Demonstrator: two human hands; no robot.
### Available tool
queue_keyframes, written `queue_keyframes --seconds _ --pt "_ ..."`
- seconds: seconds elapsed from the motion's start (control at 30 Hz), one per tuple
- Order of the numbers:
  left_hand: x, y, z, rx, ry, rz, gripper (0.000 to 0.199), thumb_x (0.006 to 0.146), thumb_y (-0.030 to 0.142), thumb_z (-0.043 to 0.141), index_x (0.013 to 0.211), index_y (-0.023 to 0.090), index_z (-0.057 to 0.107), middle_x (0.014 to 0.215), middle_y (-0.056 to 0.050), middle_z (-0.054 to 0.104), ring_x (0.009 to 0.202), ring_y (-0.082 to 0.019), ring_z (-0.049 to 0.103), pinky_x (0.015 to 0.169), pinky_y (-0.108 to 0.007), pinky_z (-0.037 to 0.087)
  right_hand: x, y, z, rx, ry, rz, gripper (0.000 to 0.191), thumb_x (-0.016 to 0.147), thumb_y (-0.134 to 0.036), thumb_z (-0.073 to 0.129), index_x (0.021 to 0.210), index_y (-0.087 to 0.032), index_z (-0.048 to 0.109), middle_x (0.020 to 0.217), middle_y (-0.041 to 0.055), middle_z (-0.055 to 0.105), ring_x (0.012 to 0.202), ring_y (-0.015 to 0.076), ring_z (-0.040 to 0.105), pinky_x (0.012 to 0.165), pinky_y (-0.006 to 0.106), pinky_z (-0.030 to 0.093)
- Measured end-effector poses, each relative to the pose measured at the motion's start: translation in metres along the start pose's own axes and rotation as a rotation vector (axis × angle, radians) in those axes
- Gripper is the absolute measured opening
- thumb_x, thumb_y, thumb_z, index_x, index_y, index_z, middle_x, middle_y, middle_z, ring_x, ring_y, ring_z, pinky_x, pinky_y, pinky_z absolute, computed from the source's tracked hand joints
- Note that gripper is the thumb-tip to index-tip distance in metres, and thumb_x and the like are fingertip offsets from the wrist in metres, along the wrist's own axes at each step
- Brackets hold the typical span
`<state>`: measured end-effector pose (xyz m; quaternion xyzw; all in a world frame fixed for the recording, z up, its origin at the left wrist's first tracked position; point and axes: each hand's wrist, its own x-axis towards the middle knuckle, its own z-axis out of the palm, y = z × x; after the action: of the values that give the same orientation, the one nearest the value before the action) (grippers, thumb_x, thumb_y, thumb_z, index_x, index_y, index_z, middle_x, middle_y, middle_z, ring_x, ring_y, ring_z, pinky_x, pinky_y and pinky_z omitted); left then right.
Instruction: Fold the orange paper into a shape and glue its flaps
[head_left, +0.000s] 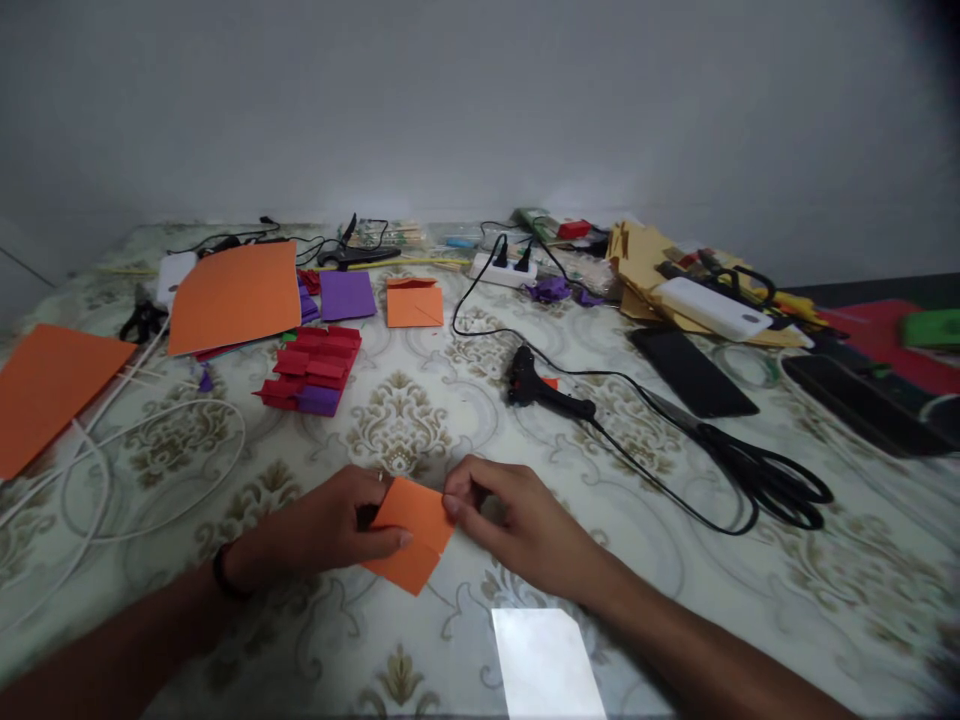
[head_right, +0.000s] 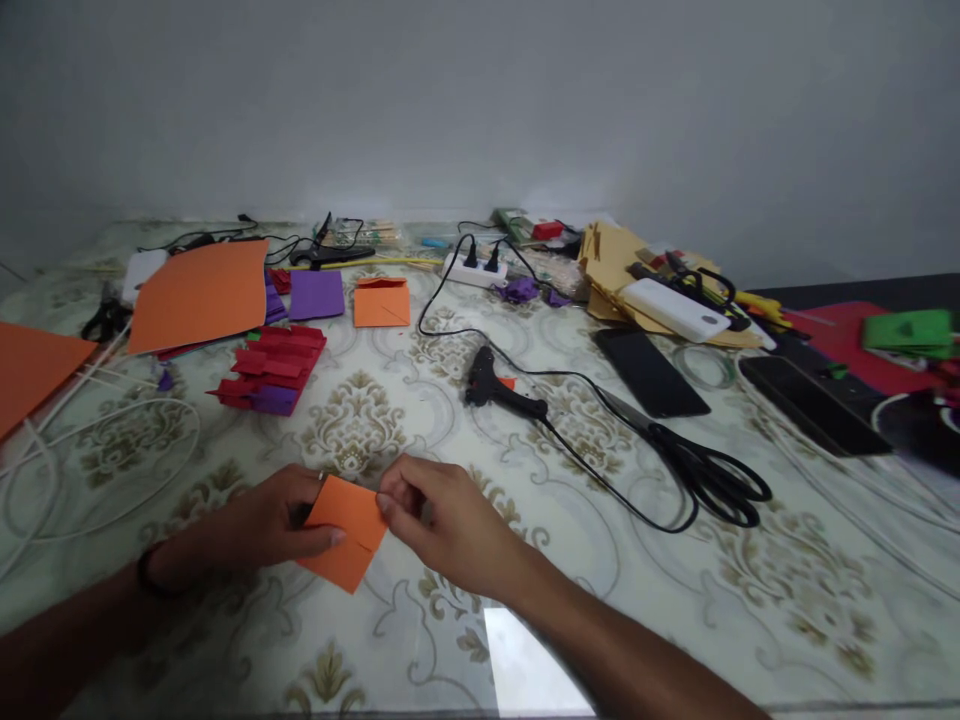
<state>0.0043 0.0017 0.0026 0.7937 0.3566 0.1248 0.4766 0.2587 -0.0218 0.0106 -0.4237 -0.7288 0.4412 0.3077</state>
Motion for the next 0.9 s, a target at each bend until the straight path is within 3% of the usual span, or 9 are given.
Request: queue_keyframes --seconds 0.27,0.63,0.9 --pt "-0.0033 0.0008 0.0061 0.192 0.016 0.032 0.035 0.101 0.034 0.053 0.070 0.019 0.048 0.068 0.003 0.052 0.066 -0.014 0.048 0.064 -0.028 0.036 0.0001 0.0021 0.0038 0.027 -0.057 0.000 0.015 0.097 -0.025 0.060 0.083 -0.020 0.063 0.070 -0.0022 0.062 0.063 0.0121 0.055 0.060 0.023 0.044" --pt "-0.0036 0.0038 0.0098 0.327 -0.028 0.120 0.041 0.103 0.032 0.054 0.067 0.020 0.037 0.067 0.004 0.043 0.063 -0.013 0.041 0.061 -0.030 0.029 0.0006 -0.0025 0.0077 0.065 -0.045 -0.084 0.016 0.097 -0.022 0.062 0.082 -0.019 0.064 0.070 -0.0028 0.060 0.064 0.0108 0.054 0.059 0.022 0.042" --pt "-0.0026 0.0080 0.0034 0.246 -0.065 0.087 0.038 0.107 0.031 0.051 0.072 0.019 0.047 0.071 0.004 0.050 0.070 -0.014 0.049 0.066 -0.029 0.033 -0.0013 0.0012 0.0015 0.017 -0.136 -0.098 0.017 0.074 -0.006 0.055 0.074 -0.021 0.048 0.070 -0.0046 0.054 0.061 0.0098 0.047 0.056 0.021 0.035"
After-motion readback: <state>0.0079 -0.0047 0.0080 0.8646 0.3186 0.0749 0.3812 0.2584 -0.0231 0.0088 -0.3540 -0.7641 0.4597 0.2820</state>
